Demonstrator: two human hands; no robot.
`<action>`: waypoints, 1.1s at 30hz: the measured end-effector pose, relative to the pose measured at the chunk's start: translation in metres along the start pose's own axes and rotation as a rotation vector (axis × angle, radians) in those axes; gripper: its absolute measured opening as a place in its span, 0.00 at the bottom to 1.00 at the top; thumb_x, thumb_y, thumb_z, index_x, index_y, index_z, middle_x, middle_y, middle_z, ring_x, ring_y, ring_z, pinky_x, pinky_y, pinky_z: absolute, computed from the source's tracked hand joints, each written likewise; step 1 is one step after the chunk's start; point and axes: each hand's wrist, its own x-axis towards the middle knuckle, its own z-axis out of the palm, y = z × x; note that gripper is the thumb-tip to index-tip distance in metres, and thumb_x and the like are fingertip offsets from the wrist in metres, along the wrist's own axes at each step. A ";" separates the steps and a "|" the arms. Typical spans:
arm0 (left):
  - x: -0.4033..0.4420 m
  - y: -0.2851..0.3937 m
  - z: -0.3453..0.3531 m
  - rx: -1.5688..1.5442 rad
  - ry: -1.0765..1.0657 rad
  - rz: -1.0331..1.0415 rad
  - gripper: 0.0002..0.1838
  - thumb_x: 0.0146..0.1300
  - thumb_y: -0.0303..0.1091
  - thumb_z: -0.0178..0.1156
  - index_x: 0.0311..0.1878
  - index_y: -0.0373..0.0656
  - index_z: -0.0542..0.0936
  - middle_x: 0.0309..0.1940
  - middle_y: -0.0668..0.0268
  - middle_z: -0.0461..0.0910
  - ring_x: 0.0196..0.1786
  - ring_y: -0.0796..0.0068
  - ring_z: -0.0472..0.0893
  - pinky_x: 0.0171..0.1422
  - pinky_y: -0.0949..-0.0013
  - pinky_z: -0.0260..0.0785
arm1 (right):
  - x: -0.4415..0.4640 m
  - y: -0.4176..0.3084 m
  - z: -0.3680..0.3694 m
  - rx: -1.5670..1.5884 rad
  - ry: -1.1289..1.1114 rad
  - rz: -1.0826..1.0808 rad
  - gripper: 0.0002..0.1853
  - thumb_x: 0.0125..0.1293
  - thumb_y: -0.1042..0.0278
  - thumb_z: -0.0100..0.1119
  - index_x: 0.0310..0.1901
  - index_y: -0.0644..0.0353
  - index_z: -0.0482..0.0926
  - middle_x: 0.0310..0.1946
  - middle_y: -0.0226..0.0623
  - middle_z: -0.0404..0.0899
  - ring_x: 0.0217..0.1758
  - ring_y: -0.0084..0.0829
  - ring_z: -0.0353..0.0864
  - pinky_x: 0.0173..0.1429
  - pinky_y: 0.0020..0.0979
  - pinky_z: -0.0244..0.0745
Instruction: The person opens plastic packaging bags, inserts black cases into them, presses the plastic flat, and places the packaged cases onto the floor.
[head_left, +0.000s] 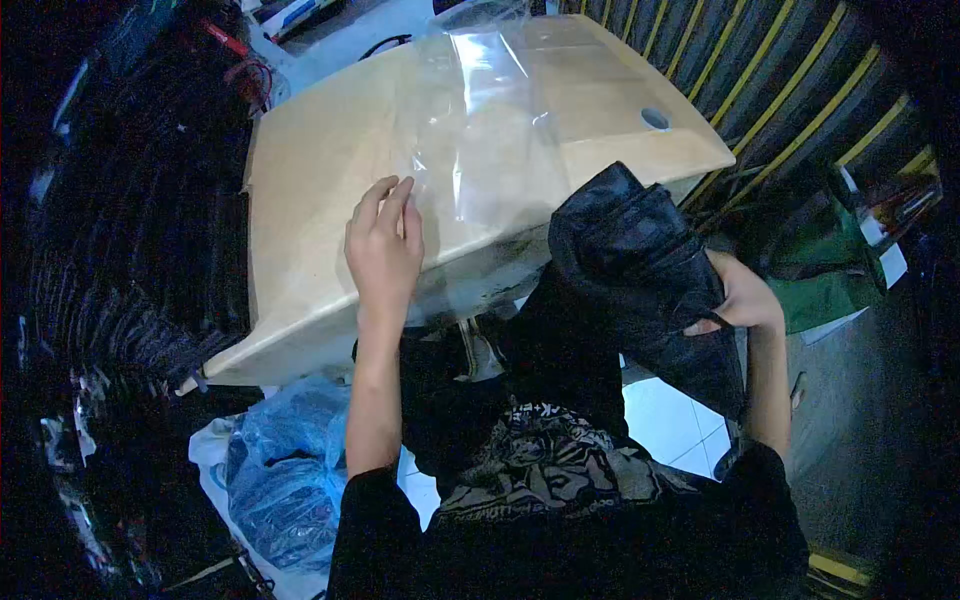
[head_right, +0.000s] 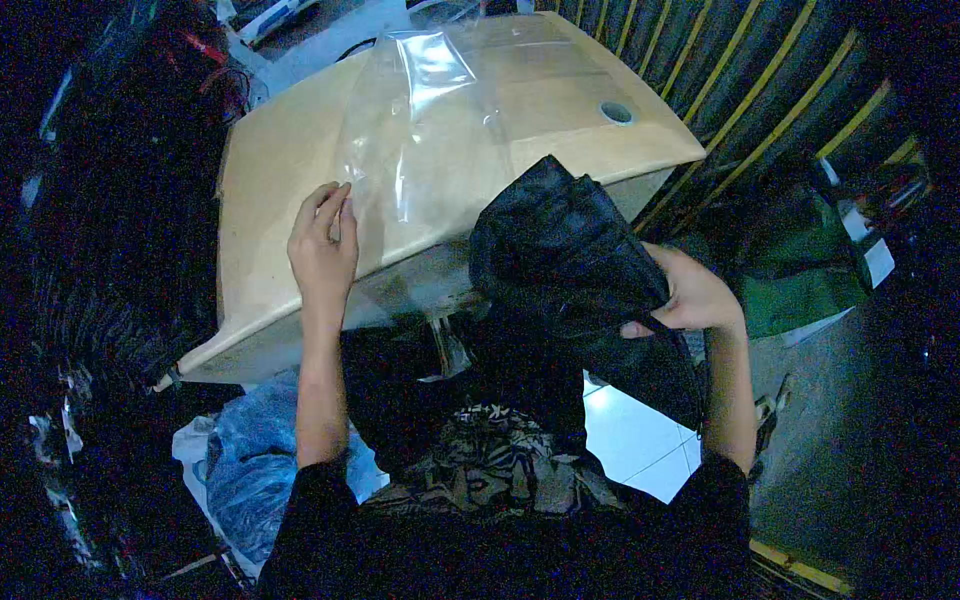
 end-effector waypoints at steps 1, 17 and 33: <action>0.000 0.003 0.002 -0.008 0.016 0.003 0.09 0.57 0.28 0.62 0.42 0.41 0.84 0.45 0.61 0.81 0.44 0.60 0.81 0.49 0.61 0.73 | 0.000 0.002 0.000 0.008 -0.031 -0.011 0.50 0.30 0.53 0.79 0.57 0.72 0.70 0.54 0.43 0.76 0.58 0.34 0.73 0.66 0.34 0.62; -0.002 0.016 0.005 -0.321 0.011 0.097 0.17 0.58 0.23 0.64 0.52 0.41 0.80 0.52 0.56 0.77 0.50 0.65 0.81 0.43 0.70 0.79 | 0.041 -0.012 0.060 -0.292 -0.390 -0.181 0.52 0.36 0.59 0.76 0.65 0.70 0.61 0.58 0.54 0.73 0.61 0.44 0.74 0.63 0.36 0.66; -0.009 0.012 0.021 0.013 0.136 0.218 0.09 0.52 0.30 0.69 0.26 0.43 0.76 0.32 0.67 0.80 0.29 0.68 0.79 0.32 0.67 0.68 | 0.040 0.007 0.076 -0.328 -0.309 -0.228 0.50 0.38 0.57 0.71 0.64 0.70 0.61 0.51 0.56 0.77 0.54 0.50 0.78 0.55 0.39 0.72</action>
